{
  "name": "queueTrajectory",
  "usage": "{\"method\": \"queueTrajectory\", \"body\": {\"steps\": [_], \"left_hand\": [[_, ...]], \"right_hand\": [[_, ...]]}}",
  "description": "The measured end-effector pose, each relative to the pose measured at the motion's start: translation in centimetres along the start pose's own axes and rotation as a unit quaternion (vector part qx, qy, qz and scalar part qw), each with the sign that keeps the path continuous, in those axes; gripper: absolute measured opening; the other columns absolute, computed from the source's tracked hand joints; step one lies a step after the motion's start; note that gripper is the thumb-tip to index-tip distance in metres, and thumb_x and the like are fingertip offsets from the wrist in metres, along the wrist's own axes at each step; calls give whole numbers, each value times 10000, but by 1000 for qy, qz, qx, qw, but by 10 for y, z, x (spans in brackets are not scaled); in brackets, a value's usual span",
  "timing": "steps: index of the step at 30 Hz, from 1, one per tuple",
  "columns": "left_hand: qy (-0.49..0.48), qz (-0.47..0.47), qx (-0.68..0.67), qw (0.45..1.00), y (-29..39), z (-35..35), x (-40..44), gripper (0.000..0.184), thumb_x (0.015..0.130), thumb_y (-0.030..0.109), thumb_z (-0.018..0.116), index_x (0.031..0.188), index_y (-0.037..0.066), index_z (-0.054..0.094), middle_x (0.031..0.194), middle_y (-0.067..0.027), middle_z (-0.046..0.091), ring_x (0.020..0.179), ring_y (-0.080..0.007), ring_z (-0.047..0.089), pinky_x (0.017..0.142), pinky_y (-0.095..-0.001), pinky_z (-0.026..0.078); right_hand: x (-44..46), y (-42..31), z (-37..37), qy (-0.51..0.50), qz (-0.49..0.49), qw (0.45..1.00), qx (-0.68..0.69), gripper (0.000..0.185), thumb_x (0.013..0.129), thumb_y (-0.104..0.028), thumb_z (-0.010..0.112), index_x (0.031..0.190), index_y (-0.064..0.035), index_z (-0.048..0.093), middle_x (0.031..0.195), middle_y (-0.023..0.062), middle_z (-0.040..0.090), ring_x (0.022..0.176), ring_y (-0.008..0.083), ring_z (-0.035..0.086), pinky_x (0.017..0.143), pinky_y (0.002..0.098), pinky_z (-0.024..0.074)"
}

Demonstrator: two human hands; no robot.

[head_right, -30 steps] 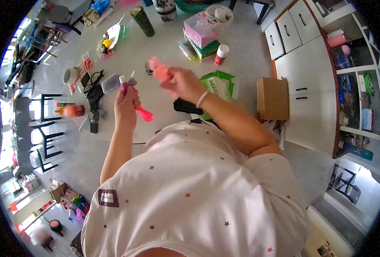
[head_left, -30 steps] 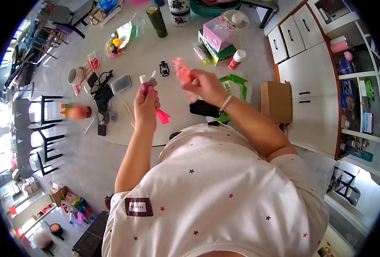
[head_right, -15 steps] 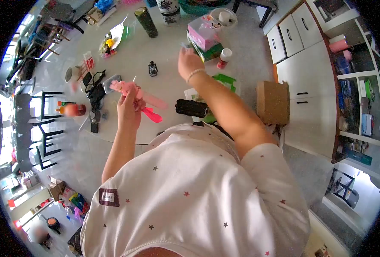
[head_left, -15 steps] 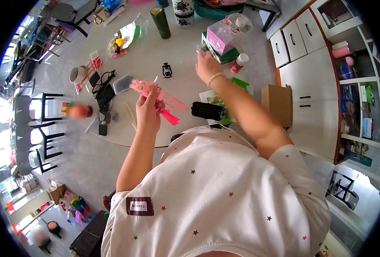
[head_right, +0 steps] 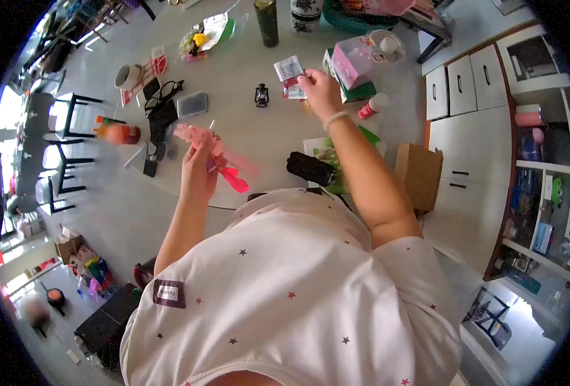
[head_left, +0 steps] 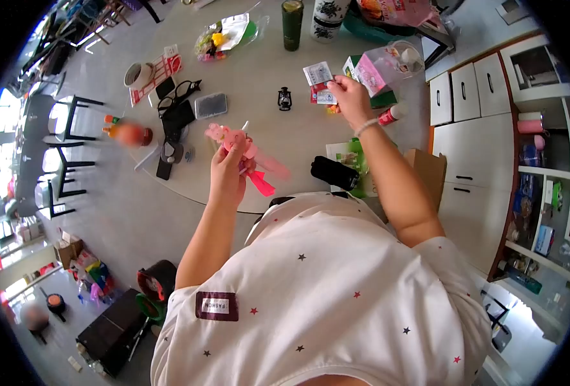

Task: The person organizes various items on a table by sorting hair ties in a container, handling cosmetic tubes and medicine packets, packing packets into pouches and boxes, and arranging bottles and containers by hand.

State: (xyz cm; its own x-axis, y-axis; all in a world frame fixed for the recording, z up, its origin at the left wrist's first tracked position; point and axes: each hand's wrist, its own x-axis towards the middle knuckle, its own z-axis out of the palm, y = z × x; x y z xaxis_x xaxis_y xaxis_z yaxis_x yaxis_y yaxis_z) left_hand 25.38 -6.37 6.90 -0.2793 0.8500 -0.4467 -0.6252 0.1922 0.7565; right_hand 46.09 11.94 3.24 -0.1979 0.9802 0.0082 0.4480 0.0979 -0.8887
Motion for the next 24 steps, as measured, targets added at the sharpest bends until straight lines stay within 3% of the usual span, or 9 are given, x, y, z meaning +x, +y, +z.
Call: {"method": "queueTrajectory", "body": {"steps": [3,4,7,13,18,24], "left_hand": [[-11,-15,-9,1000,-3,-2,6,197,869,250,627,927,77,553,772,1,538,595,-87,435,530,-246,352],[-22,-18,-14,999,-4,-1,7,196,868,248,627,930,77,553,776,1,541,597,-85,436,533,-246,355],[-37,-25,-11,999,-7,6,11,198,866,241,629,936,73,553,791,0,551,603,-84,441,538,-246,361],[-66,-17,1,998,-1,22,18,185,873,224,620,941,68,550,818,-8,553,609,-95,457,537,-255,363],[-67,12,62,996,8,33,21,168,861,185,630,932,53,554,784,-9,545,578,-87,449,523,-243,363],[-64,24,186,980,5,29,21,214,797,218,707,839,40,596,647,38,509,524,-47,413,461,-218,323]], "right_hand": [[-13,9,-4,-35,63,967,243,294,858,-139,575,1111,10,589,829,70,657,666,130,635,474,243,482],[-18,5,-8,-54,58,962,261,305,875,-118,554,1150,13,557,876,35,637,683,108,629,460,208,468],[-31,-15,-15,-70,66,943,320,339,872,-105,545,1185,24,524,875,47,640,677,122,634,467,220,477],[-58,-49,-20,-143,77,942,294,379,884,-74,509,1243,35,457,971,77,633,699,158,641,526,238,481],[-83,-67,-7,-226,27,935,273,461,860,26,449,1308,-81,441,885,72,629,697,141,638,511,235,487],[-91,-69,-3,-251,61,920,296,434,863,22,452,1285,-70,406,882,68,609,692,141,637,512,242,501]]}}
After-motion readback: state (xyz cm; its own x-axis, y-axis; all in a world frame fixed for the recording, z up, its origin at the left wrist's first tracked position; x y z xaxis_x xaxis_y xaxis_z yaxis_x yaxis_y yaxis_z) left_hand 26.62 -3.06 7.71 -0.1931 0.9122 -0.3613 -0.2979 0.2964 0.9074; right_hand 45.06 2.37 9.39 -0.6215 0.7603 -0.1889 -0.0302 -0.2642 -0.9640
